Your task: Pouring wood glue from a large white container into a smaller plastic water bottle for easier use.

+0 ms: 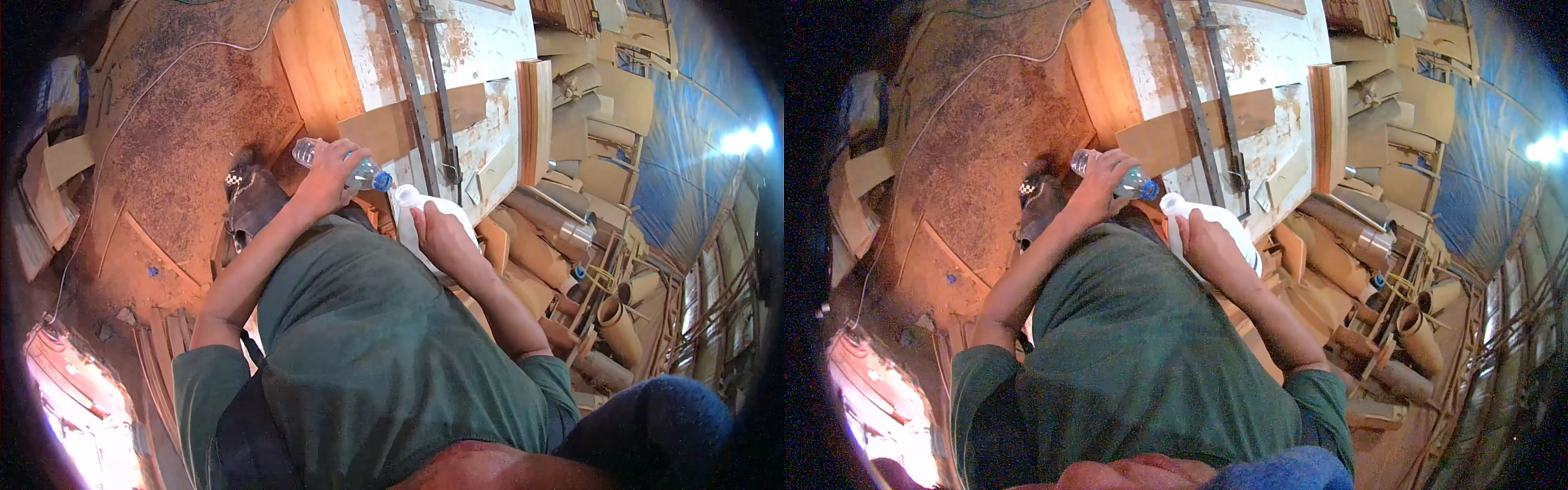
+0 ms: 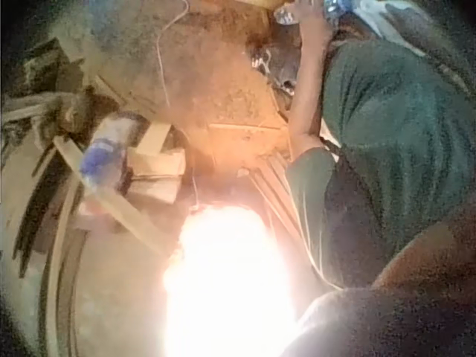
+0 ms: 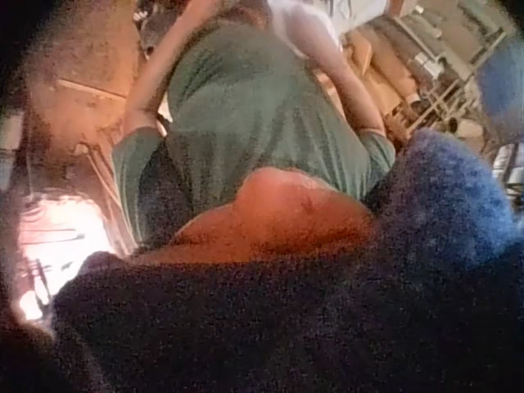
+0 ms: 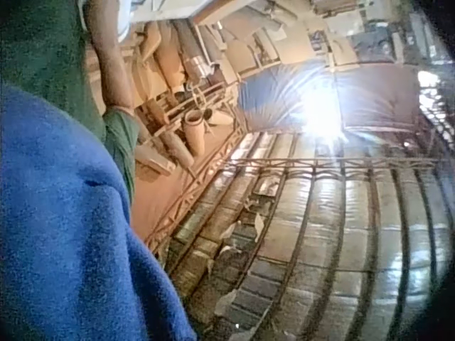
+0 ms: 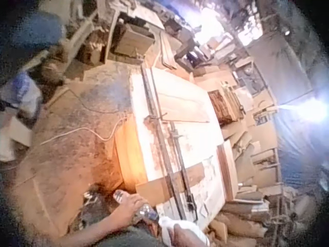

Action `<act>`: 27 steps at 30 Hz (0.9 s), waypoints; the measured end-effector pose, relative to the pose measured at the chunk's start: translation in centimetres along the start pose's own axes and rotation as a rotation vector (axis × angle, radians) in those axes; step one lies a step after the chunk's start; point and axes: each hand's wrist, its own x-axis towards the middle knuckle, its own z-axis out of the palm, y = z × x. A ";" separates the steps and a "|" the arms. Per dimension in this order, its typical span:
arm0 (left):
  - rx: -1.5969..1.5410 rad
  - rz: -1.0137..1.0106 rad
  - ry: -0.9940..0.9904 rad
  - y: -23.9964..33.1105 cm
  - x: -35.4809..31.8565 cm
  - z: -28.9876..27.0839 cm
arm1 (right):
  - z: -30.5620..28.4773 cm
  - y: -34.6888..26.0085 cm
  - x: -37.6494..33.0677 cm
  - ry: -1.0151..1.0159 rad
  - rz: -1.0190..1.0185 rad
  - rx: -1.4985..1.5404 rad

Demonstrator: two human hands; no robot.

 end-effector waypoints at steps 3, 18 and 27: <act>-0.017 -0.004 0.010 -1.0 -0.3 -0.5 | -0.2 -1.4 0.6 -0.013 0.017 -0.040; 0.011 -0.023 -0.008 -1.9 -0.6 -0.9 | -0.4 -4.6 1.1 -0.086 0.036 -0.132; 0.041 0.000 0.004 -2.6 -0.7 -0.3 | 0.3 -4.5 1.4 -0.095 0.095 -0.105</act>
